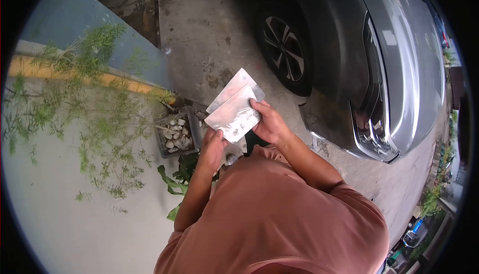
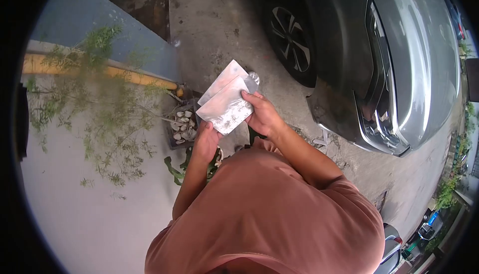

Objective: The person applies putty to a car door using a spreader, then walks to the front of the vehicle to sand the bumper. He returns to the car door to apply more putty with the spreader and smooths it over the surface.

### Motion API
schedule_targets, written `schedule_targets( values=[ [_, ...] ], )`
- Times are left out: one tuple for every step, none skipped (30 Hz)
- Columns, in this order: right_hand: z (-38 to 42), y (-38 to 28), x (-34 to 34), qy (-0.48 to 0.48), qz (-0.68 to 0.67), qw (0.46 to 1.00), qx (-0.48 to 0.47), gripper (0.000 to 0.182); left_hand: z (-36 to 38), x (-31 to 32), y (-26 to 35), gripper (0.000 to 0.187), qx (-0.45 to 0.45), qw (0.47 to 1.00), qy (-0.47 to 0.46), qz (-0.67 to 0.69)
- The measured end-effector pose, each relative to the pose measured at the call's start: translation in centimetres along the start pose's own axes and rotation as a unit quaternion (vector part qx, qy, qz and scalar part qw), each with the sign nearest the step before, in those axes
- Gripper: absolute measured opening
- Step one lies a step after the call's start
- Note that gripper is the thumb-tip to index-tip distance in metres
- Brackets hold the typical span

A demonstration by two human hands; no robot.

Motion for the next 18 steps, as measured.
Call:
schedule_targets(
  values=[
    [-2.4,-1.1,0.1,-0.001,-0.011,1.000,0.002,0.027,-2.3,-0.4,0.6,0.055,-0.008,1.000,0.011,-0.020],
    [-5.2,-2.6,0.1,-0.007,-0.021,1.000,0.009,0.027,-5.0,-0.8,1.5,0.054,-0.011,0.999,0.026,-0.042],
    [-7.6,-3.2,-0.4,-0.011,-0.018,0.999,0.039,0.025,-7.3,-1.7,2.0,0.051,-0.042,0.997,0.059,-0.021],
    [-9.6,-4.0,-0.9,-0.001,-0.024,0.999,0.046,0.026,-9.1,-2.2,2.9,0.050,-0.069,0.993,0.089,-0.022],
    [-11.7,-5.3,-1.0,0.006,-0.026,0.998,0.053,0.026,-11.4,-2.4,4.3,0.049,-0.092,0.989,0.117,-0.022],
    [-14.4,-7.4,-0.4,0.006,-0.020,0.998,0.057,0.027,-14.0,-2.3,5.9,0.049,-0.106,0.984,0.140,-0.022],
    [-15.9,-9.9,1.2,0.049,-0.026,0.997,0.059,0.030,-16.2,-1.6,8.2,0.049,-0.065,0.986,0.146,-0.055],
    [-17.7,-12.5,2.2,0.078,-0.037,0.995,0.040,0.031,-18.0,-1.0,9.9,0.048,-0.051,0.987,0.148,-0.042],
    [-19.5,-15.9,3.9,0.067,-0.022,0.997,0.000,0.031,-19.6,-0.3,11.5,0.046,-0.047,0.987,0.151,-0.013],
    [-21.0,-18.9,5.1,0.061,-0.011,0.997,-0.038,0.031,-20.5,0.6,13.2,0.045,-0.047,0.986,0.157,0.018],
    [-22.2,-22.0,4.8,0.092,0.057,0.992,-0.065,0.030,-21.4,1.5,15.0,0.044,-0.032,0.988,0.147,0.041],
    [-23.8,-25.6,4.7,0.117,0.128,0.980,-0.097,0.030,-22.8,2.2,17.0,0.043,-0.012,0.989,0.132,0.063],
    [-25.3,-28.9,5.8,0.096,0.218,0.960,-0.145,0.028,-23.8,2.9,18.9,0.043,0.008,0.990,0.116,0.084],
    [-26.4,-31.6,7.3,0.073,0.307,0.929,-0.194,0.027,-24.6,2.6,20.2,0.046,0.011,0.992,0.119,0.044],
    [-27.5,-32.6,8.7,0.056,0.368,0.914,-0.162,0.022,-25.8,1.9,21.3,0.050,0.017,0.993,0.119,0.005],
    [-28.4,-32.7,11.3,0.039,0.467,0.872,-0.141,0.022,-27.3,1.4,22.6,0.055,0.025,0.992,0.117,-0.034],
    [-28.2,-32.9,16.8,-0.037,0.710,0.671,-0.213,0.028,-28.9,1.3,23.8,0.047,0.023,0.988,0.118,-0.101],
    [-27.9,-31.1,20.8,-0.145,0.763,0.582,-0.242,0.043,-30.8,1.6,25.3,0.041,0.079,0.981,0.115,-0.137]
  ],
)
Point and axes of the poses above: each hand's wrist, its own z-axis away from the middle knuckle, its own x-axis out of the palm, y = z × x, the point moved 8 cm from there along -z, towards the middle knuckle, and after that the axes turned 13 degrees about -y, right-handed, at the moved point
